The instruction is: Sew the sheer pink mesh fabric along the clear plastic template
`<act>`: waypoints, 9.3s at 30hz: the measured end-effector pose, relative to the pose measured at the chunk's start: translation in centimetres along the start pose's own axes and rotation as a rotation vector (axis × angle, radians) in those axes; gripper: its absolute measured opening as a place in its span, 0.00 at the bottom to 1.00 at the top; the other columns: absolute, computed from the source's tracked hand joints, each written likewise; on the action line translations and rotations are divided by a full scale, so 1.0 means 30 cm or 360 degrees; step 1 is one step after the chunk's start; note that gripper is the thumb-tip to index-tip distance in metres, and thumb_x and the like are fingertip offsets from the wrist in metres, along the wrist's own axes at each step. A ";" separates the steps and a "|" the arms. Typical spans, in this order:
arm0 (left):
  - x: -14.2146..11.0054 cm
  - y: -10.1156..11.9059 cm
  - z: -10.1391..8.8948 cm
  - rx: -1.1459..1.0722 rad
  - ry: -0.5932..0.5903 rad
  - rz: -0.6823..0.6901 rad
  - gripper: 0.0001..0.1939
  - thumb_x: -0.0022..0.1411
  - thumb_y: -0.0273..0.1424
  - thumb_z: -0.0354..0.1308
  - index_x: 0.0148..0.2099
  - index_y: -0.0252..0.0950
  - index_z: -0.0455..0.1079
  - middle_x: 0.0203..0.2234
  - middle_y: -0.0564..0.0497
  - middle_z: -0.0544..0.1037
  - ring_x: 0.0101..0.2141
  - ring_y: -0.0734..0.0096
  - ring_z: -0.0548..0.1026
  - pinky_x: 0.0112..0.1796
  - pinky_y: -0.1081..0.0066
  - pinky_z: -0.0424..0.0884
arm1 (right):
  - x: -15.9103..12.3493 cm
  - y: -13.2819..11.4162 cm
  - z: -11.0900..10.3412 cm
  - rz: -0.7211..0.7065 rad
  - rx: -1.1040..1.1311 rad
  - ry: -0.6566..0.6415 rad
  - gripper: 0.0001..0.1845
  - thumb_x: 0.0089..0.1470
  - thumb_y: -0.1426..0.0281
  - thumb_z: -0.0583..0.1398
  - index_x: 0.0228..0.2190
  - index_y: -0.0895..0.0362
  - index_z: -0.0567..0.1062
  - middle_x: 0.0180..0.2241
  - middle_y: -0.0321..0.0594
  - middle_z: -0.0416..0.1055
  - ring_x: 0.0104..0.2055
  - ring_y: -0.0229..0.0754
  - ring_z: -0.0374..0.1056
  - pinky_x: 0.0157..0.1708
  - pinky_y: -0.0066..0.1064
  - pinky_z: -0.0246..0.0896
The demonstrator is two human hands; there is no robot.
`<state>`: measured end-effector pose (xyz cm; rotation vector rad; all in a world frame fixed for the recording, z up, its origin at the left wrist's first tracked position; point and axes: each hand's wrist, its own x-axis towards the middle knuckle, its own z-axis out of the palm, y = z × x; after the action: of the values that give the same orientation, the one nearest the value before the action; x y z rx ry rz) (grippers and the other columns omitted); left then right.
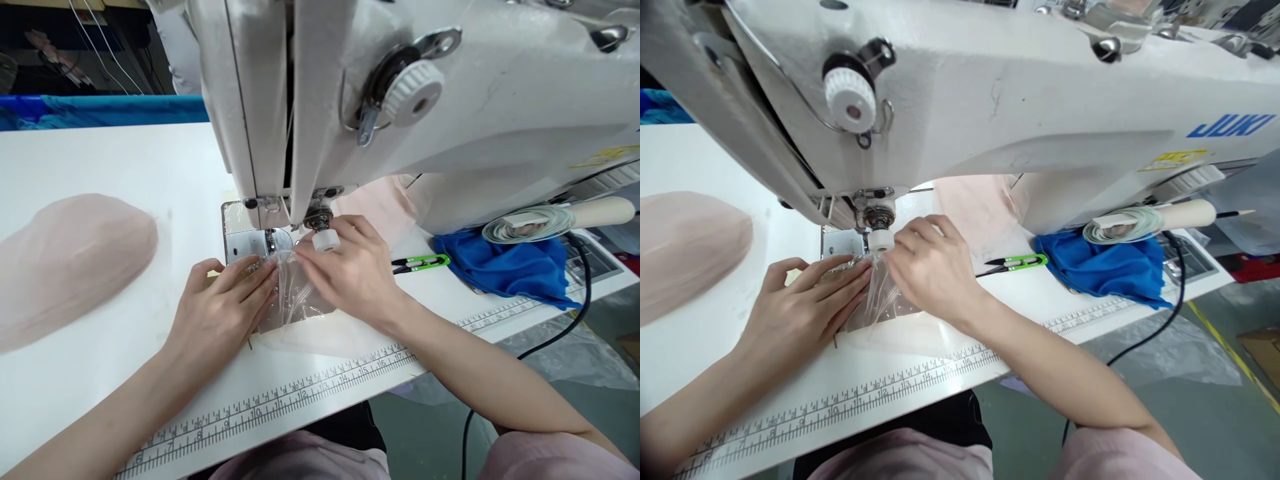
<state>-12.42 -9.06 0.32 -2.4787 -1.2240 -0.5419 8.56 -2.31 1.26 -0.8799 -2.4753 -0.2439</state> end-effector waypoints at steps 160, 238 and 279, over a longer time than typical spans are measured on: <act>0.017 -0.046 -0.013 0.0176 -0.0039 0.0114 0.15 0.70 0.28 0.52 0.56 0.34 0.70 0.49 0.48 0.80 0.51 0.55 0.76 0.47 0.53 0.62 | -0.008 -0.002 0.050 -0.0309 0.0043 0.0006 0.13 0.61 0.77 0.55 0.40 0.62 0.80 0.42 0.39 0.81 0.42 0.42 0.72 0.55 0.40 0.51; 0.019 -0.080 -0.016 -0.0375 -0.0162 -0.0113 0.16 0.70 0.30 0.48 0.55 0.34 0.70 0.49 0.45 0.78 0.49 0.60 0.76 0.49 0.58 0.72 | -0.027 -0.056 0.026 -0.0423 0.0096 -0.0011 0.17 0.62 0.82 0.51 0.35 0.61 0.80 0.37 0.43 0.81 0.42 0.41 0.76 0.54 0.36 0.65; 0.016 -0.026 0.026 0.0048 -0.0118 -0.0060 0.24 0.70 0.40 0.51 0.59 0.28 0.69 0.53 0.36 0.76 0.56 0.51 0.73 0.60 0.51 0.61 | -0.005 -0.024 0.057 -0.0104 0.0030 -0.0251 0.17 0.60 0.80 0.49 0.47 0.64 0.71 0.46 0.49 0.77 0.61 0.46 0.63 0.64 0.46 0.50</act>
<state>-12.63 -7.92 -0.04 -2.4752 -1.2998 -0.4418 7.53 -2.38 -0.29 -0.8402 -2.6507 -0.1797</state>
